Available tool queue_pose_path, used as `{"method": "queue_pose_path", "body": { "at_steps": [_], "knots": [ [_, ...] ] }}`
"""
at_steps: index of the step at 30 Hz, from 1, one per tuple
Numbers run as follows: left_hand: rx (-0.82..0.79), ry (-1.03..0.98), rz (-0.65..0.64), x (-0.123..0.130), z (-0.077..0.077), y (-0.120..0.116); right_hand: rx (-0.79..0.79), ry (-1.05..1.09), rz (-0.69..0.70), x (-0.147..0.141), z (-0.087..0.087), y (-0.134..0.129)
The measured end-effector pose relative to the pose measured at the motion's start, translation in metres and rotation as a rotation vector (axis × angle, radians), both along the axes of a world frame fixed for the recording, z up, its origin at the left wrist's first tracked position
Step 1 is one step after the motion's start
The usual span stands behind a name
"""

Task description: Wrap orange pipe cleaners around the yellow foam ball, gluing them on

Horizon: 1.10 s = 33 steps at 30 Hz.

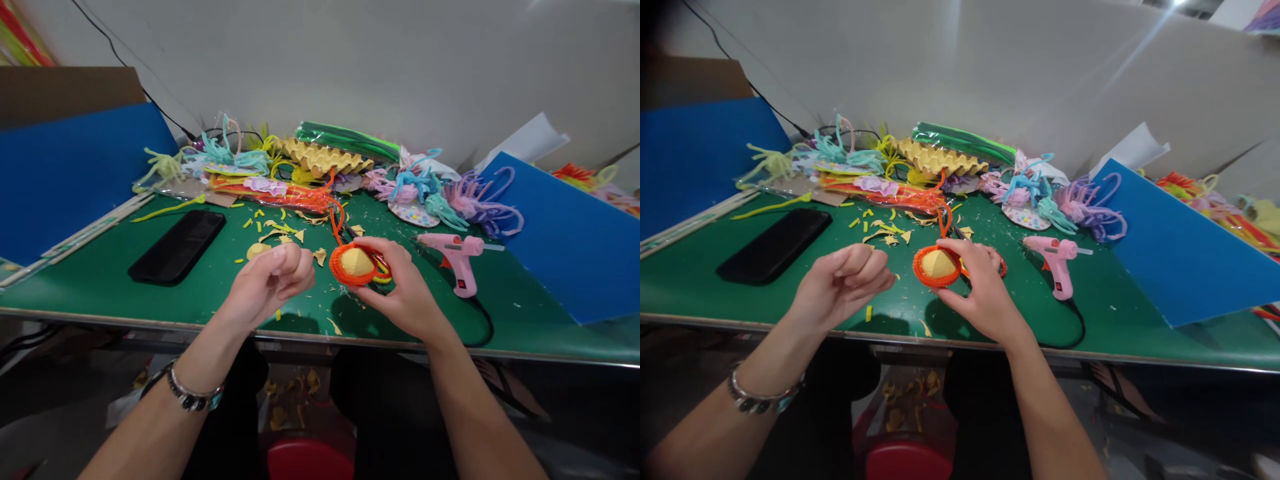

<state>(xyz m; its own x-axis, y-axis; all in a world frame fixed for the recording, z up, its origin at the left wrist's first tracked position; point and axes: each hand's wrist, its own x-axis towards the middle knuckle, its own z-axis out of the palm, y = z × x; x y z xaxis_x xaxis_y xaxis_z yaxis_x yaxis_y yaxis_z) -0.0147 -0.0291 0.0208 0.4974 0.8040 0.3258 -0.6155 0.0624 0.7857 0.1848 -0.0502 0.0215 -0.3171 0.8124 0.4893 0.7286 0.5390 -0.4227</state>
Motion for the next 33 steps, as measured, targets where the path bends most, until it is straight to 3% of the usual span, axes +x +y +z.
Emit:
{"method": "queue_pose_path", "body": {
  "at_steps": [7,16,21,23,28,33],
  "knots": [
    [-0.017,-0.026,0.026,-0.001,0.001,-0.002,0.002,-0.008,0.006,0.000,0.000,0.000],
    [-0.123,-0.071,0.179,-0.002,-0.003,0.007,0.018,0.004,0.022,0.001,-0.001,0.000],
    [-0.095,0.047,0.209,-0.003,-0.003,0.007,0.020,0.003,0.010,0.001,-0.001,0.000],
    [-0.003,0.190,0.330,-0.002,-0.004,0.007,0.019,0.005,0.002,0.000,-0.001,0.000],
    [0.429,0.644,0.828,0.004,-0.012,0.006,0.014,0.018,0.008,0.001,0.000,0.000],
    [0.544,0.689,0.937,0.006,-0.015,0.005,0.016,0.018,-0.001,0.001,-0.001,-0.001]
  ]
}}
